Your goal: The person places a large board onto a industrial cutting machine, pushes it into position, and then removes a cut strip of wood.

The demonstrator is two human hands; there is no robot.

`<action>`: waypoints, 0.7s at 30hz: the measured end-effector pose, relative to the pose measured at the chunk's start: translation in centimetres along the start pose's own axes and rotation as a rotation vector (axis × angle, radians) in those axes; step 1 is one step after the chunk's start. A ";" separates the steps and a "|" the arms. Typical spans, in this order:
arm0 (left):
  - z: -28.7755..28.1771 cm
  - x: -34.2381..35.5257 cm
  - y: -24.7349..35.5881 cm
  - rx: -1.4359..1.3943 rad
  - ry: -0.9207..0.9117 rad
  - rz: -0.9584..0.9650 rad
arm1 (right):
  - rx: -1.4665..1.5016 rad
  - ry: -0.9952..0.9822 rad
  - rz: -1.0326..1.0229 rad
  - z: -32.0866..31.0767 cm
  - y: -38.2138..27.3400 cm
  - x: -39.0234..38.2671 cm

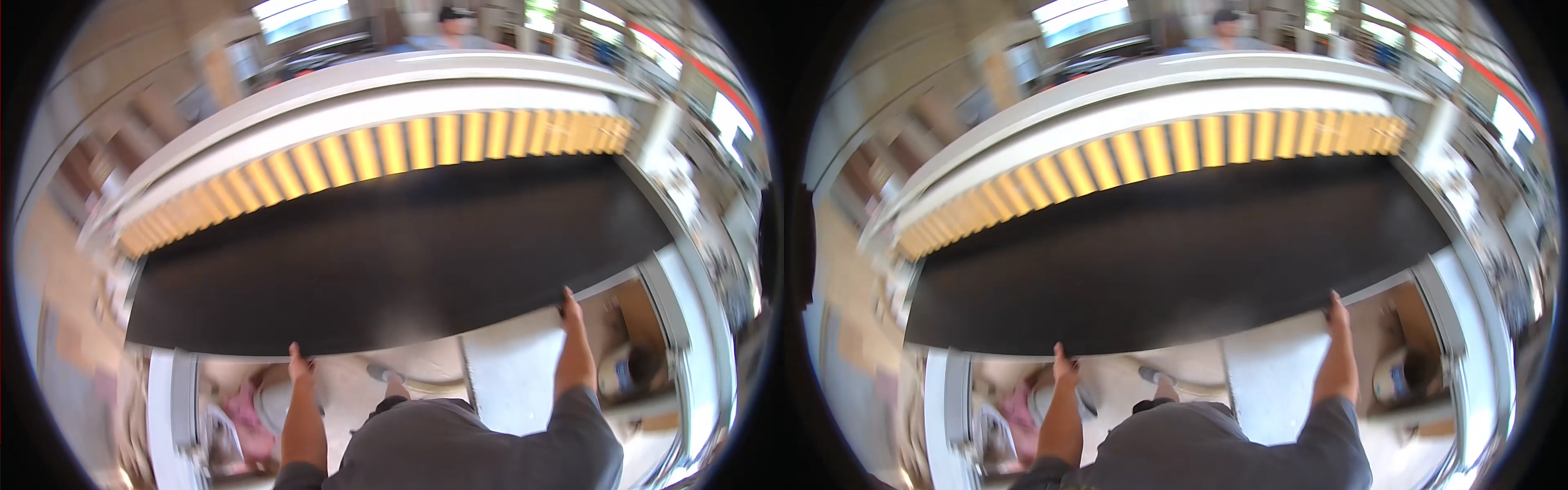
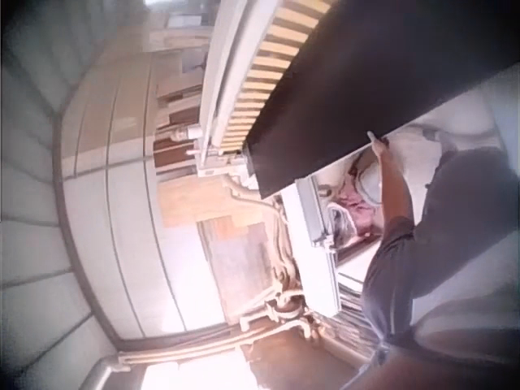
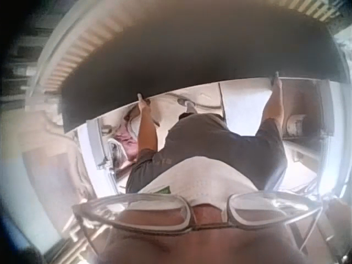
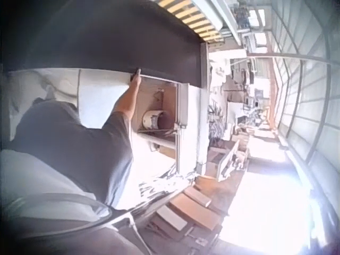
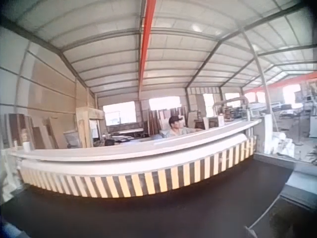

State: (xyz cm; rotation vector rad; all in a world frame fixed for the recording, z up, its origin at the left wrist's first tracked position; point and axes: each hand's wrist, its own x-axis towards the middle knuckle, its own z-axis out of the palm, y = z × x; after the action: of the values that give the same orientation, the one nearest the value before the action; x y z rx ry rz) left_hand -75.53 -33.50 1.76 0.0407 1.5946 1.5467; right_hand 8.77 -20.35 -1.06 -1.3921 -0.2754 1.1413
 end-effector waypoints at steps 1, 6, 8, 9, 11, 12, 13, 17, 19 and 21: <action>-1.7 0.8 -0.5 -0.064 -0.007 0.021 | 0.004 -0.005 -0.001 1.6 0.4 0.1; -1.4 2.1 -1.1 -0.069 -0.096 -0.014 | -0.281 0.270 -0.044 0.5 0.0 -0.3; 1.0 1.5 -1.3 -0.033 -0.148 -0.053 | -0.245 0.274 -0.028 -2.6 -1.0 -0.7; -0.1 0.8 -1.0 -0.043 -0.087 -0.032 | -0.260 0.258 0.040 -0.1 -1.1 -2.0; 0.0 0.6 -1.0 -0.038 -0.051 -0.028 | -0.238 0.234 0.087 0.6 -2.1 -3.6; -0.2 1.3 -1.0 -0.047 -0.066 -0.017 | -0.233 0.243 0.093 0.7 -2.4 -4.0; -0.4 1.9 -1.0 -0.057 -0.079 -0.004 | -0.218 0.247 0.083 0.9 -2.7 -4.5; -2.3 3.1 0.0 0.033 -0.109 -0.003 | -0.204 0.212 0.096 2.3 -3.6 -5.2; -3.0 2.9 0.6 -0.009 -0.076 -0.007 | -0.255 0.223 0.067 2.4 -2.9 -4.6; -1.7 1.6 0.7 -0.109 -0.186 -0.094 | -0.133 0.102 0.001 0.0 -1.9 -3.4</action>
State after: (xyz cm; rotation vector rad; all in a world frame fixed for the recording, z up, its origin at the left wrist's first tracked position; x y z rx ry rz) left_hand -77.85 -33.82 1.16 0.0471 1.3471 1.5083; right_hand 7.97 -22.48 2.08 -1.5628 -0.2820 1.0648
